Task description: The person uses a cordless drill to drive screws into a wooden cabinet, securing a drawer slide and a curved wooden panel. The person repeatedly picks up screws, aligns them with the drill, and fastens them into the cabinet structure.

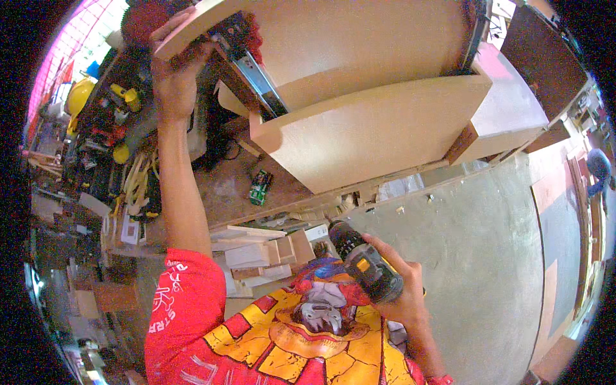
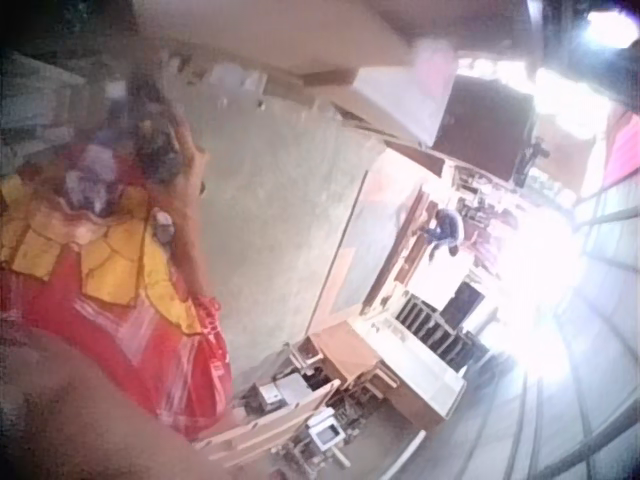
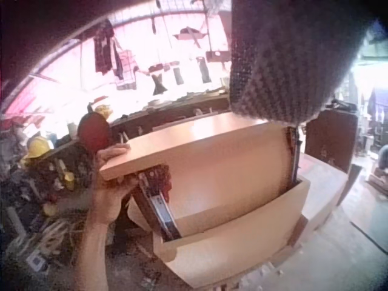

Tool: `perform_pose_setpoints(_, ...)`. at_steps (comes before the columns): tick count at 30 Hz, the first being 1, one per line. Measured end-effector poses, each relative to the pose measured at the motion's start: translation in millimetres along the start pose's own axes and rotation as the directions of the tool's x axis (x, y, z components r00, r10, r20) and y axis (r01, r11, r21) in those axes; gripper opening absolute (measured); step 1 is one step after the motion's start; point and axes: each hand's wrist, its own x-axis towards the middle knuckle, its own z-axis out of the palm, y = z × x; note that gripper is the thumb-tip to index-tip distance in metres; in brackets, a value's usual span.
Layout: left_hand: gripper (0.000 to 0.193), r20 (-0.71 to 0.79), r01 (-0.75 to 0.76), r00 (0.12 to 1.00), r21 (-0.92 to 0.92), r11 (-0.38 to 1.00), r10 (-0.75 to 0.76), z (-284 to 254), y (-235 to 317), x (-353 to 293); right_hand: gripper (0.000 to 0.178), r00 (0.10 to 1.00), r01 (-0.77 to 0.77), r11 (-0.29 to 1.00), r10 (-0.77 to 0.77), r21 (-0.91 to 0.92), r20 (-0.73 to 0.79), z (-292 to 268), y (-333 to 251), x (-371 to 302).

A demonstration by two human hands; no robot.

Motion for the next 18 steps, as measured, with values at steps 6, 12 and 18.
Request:
perform_pose_setpoints(6, 0.052, 0.026, -0.118, 0.993, 0.266, 0.957, 0.115, -8, -30, 9, 0.082, 0.997, 0.023, 0.982, -0.036, -0.189, -0.066, 18, -14, -4)
perform_pose_setpoints(12, 0.038, -0.109, -0.059, 0.992, 0.059, 0.997, 0.066, 15, -23, 8, 0.079, 0.984, 0.017, 0.997, -0.029, -0.069, -0.173, 41, -9, -3)
perform_pose_setpoints(18, 0.037, -0.193, -0.181, 0.955, 0.215, 0.96, 0.223, 18, -41, 8, 0.081, 0.99, -0.001, 0.993, -0.015, -0.115, -0.138, 68, 20, -6)
